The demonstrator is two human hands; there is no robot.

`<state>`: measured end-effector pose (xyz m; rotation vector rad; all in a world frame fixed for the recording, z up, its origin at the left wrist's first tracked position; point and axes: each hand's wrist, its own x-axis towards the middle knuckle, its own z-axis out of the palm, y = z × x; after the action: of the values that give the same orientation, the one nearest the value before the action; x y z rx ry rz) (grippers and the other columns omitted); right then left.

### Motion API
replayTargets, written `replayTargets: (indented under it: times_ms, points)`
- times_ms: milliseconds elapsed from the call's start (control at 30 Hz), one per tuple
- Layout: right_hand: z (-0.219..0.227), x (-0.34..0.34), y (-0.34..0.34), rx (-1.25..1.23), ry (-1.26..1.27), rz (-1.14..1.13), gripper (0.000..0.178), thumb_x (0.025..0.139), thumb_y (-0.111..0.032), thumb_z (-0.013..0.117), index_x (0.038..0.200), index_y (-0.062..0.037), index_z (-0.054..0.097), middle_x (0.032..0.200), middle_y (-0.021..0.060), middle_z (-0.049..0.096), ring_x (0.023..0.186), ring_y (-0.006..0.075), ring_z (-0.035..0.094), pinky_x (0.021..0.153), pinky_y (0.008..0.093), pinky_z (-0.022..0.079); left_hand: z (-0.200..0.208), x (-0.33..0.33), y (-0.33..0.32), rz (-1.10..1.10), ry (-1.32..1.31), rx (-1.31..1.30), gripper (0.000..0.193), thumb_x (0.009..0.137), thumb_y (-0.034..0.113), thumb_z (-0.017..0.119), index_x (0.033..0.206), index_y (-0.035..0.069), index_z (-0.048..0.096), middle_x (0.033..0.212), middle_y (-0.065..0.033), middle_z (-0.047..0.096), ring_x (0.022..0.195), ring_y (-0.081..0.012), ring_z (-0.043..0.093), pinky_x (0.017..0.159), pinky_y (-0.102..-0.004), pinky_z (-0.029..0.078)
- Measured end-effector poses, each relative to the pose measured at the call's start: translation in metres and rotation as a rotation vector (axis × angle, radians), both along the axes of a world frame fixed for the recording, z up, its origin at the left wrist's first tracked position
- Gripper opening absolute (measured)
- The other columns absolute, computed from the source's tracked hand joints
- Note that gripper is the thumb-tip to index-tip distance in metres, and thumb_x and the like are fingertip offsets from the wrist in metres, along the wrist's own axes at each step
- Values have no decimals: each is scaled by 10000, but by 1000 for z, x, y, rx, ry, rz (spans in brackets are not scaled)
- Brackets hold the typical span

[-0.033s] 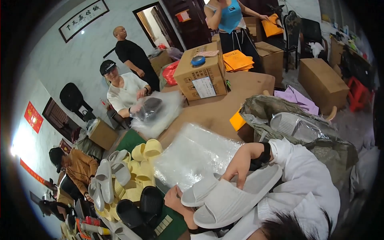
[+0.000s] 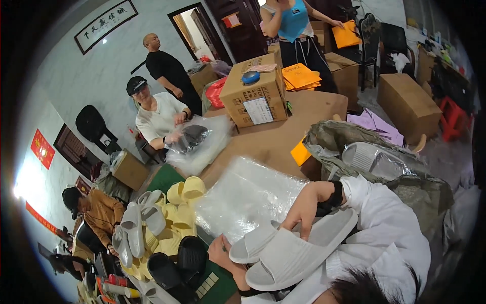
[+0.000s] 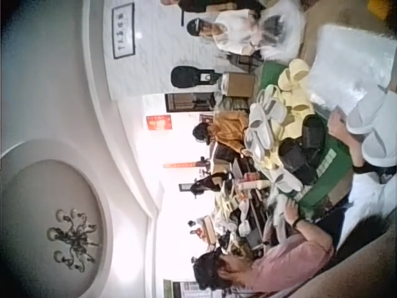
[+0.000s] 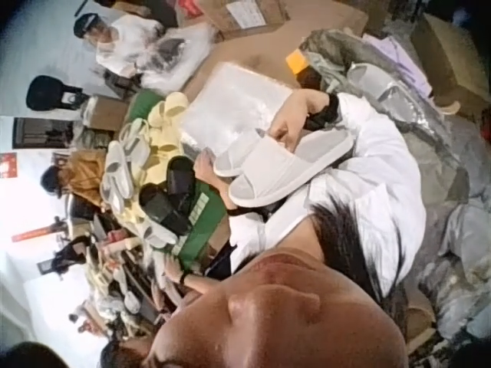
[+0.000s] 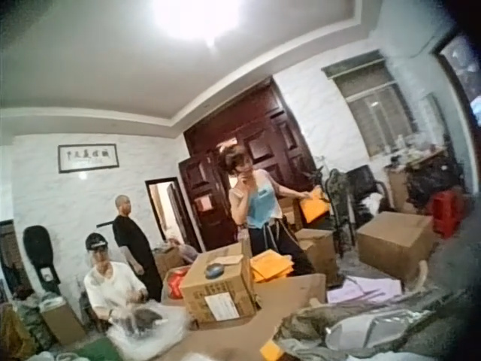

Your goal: The recorder is seen picking up slippers from a table, placing them into plastic bags, and then putting the bagged slippers into a large storage bag.

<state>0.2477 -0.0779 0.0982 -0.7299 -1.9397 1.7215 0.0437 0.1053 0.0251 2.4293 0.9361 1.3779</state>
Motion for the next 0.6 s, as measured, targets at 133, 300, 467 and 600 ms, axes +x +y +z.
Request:
replayTargets:
  times_ms: [133,300,467,600]
  points:
    - [-4,4,-3,28,-69,-172,417,875,-172,573,1186,78,452,1164,120,526,1053,149,469,905,287,365,14,2,-11,-91,-130,-114,171,815,50,558,929,-53,633,947,-188,606,880,-304,570,763,-363,453]
    - [28,-3,-6,138,-601,-446,508,866,-376,533,1085,82,534,1032,240,525,982,317,512,864,346,387,35,6,-31,-132,-279,-332,232,886,85,491,1019,-69,602,1103,-197,561,1004,-312,545,858,-357,432]
    - [4,-13,-5,236,-534,-571,570,850,-434,516,1031,105,543,1024,291,514,937,392,529,811,405,409,45,4,-39,-191,-222,-351,238,889,82,478,1044,-53,599,1213,-213,503,1077,-328,509,881,-363,418]
    - [6,-17,-7,246,-648,-779,624,844,-480,496,1014,120,524,976,324,521,893,441,538,796,433,429,45,4,-51,-270,-51,-219,242,866,37,488,1070,-26,603,1271,-209,465,1097,-309,505,899,-346,401]
